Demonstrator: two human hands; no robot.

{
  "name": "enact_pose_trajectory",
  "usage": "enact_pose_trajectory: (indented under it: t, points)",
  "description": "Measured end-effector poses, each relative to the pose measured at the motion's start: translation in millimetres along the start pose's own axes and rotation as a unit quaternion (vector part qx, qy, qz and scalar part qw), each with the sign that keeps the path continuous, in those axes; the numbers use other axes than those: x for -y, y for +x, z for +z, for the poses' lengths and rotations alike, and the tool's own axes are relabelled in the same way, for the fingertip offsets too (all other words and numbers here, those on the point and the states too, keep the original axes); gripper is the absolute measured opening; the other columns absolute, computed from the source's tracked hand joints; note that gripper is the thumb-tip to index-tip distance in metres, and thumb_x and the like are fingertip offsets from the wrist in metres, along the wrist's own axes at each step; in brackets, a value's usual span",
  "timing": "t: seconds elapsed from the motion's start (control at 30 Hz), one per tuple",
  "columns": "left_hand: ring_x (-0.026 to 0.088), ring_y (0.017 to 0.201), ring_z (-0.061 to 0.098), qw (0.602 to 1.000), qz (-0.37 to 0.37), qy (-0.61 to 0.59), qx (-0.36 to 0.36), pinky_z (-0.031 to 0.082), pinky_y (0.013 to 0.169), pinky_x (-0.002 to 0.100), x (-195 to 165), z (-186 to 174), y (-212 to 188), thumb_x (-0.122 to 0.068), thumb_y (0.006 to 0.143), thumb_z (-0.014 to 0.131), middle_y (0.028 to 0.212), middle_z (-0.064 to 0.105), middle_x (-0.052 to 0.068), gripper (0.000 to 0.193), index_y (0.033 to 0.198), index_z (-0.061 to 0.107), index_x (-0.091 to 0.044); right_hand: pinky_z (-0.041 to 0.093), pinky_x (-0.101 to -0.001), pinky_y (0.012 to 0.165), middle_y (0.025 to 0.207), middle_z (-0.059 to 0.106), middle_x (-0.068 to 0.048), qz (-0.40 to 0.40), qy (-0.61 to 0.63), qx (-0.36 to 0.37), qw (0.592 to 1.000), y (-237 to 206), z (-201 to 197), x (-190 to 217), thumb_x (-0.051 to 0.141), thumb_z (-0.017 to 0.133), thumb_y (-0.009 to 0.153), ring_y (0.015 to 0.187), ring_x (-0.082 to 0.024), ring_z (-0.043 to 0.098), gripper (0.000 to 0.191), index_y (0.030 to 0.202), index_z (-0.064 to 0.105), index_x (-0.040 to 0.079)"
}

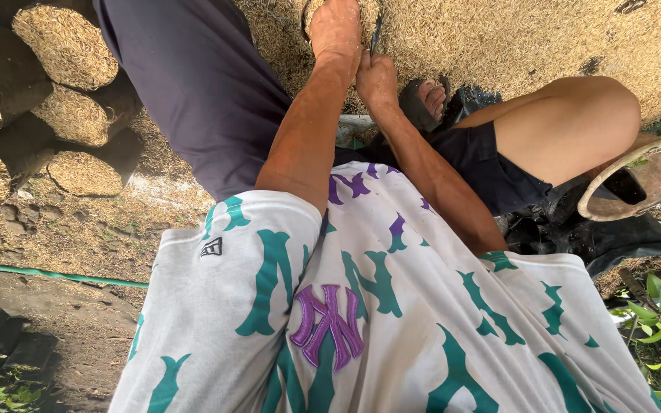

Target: The person sits on the ground at a plant nursery and fills black plastic nursery bags with a light brown growing medium from a large pile. They scoop the medium into a bag, press it down with their hand, and place filled bags into rows alongside other already-filled bags.

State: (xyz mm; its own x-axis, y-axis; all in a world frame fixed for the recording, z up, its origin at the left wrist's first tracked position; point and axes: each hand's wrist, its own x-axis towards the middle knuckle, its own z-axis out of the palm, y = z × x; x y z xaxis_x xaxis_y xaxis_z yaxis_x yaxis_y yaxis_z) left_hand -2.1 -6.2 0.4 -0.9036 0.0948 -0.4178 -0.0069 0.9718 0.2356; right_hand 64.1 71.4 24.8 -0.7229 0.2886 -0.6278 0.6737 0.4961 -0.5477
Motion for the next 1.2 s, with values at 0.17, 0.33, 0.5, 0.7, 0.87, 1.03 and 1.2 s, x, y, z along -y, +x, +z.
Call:
enact_pose_trajectory:
  t: [0.17, 0.33, 0.5, 0.7, 0.87, 1.03, 1.2]
  points:
    - [0.023, 0.081, 0.077, 0.996, -0.018, 0.059, 0.06, 0.063, 0.065, 0.031, -3.3, -10.0, 2.1, -0.005, 0.071, 0.087, 0.085, 0.076, 0.013, 0.021, 0.089, 0.079, -0.008, 0.045, -0.0422, 0.053, 0.067, 0.061, -0.013, 0.123, 0.087, 0.073, 0.986, -12.8, -6.5, 14.8, 0.031, 0.052, 0.109, 0.057, -0.025, 0.059, 0.041, 0.088, 0.061, -0.003]
    - [0.016, 0.075, 0.076, 0.991, -0.031, 0.082, 0.1, 0.062, 0.061, 0.027, -8.5, -15.4, 2.3, -0.004, 0.079, 0.082, 0.082, 0.076, 0.009, 0.014, 0.091, 0.078, -0.01, 0.057, -0.0358, 0.066, 0.09, 0.069, -0.003, 0.265, 0.452, 0.26, 0.811, -30.5, 16.8, 21.5, 0.018, 0.058, 0.104, 0.079, -0.018, 0.068, 0.009, 0.104, 0.061, 0.01]
    - [0.012, 0.068, 0.074, 0.988, -0.032, 0.136, 0.062, 0.06, 0.053, 0.024, -10.3, -11.0, 1.2, -0.006, 0.08, 0.083, 0.075, 0.075, 0.007, 0.012, 0.088, 0.076, -0.011, 0.056, -0.0406, 0.07, 0.097, 0.069, -0.009, 0.24, 0.656, 0.371, 0.612, -38.1, 42.9, 12.9, 0.019, 0.066, 0.097, 0.086, -0.024, 0.067, 0.017, 0.107, 0.063, 0.006]
    - [0.015, 0.071, 0.075, 0.989, -0.074, 0.112, 0.06, 0.063, 0.051, 0.032, -16.9, -11.1, 8.0, -0.008, 0.084, 0.081, 0.075, 0.075, 0.005, 0.006, 0.084, 0.077, -0.012, 0.055, -0.0464, 0.075, 0.104, 0.069, -0.015, 0.21, 0.677, 0.407, 0.576, -36.2, 44.5, 3.2, 0.021, 0.075, 0.089, 0.094, -0.031, 0.066, 0.031, 0.11, 0.065, 0.001]
    - [0.015, 0.071, 0.075, 0.994, -0.035, 0.094, 0.046, 0.061, 0.053, 0.028, -12.9, -22.8, 3.6, -0.011, 0.077, 0.084, 0.076, 0.075, 0.007, 0.012, 0.085, 0.076, -0.015, 0.054, -0.0512, 0.079, 0.111, 0.069, -0.021, 0.168, 0.599, 0.425, 0.658, -24.4, 33.4, 6.4, 0.022, 0.083, 0.082, 0.101, -0.036, 0.065, 0.043, 0.113, 0.067, -0.003]
    - [0.013, 0.066, 0.075, 0.984, -0.02, 0.113, 0.133, 0.06, 0.048, 0.025, -9.4, -36.4, -1.6, -0.011, 0.089, 0.078, 0.075, 0.075, 0.009, 0.007, 0.093, 0.076, -0.005, 0.055, -0.0469, 0.101, 0.122, 0.074, -0.025, -0.072, -0.403, 0.235, 0.882, -1.2, -25.5, 14.8, 0.035, 0.068, 0.109, 0.118, -0.037, 0.068, 0.034, 0.119, 0.076, 0.004]
    - [0.017, 0.066, 0.074, 0.994, -0.053, 0.026, 0.091, 0.061, 0.05, 0.025, -5.9, -45.3, -7.9, -0.005, 0.089, 0.076, 0.079, 0.074, 0.014, 0.006, 0.095, 0.076, -0.004, 0.059, -0.0505, 0.062, 0.117, 0.072, -0.026, -0.172, -0.476, -0.198, 0.84, 1.2, -64.9, 17.9, 0.049, 0.083, 0.055, 0.097, -0.048, 0.07, 0.069, 0.117, 0.072, 0.019]
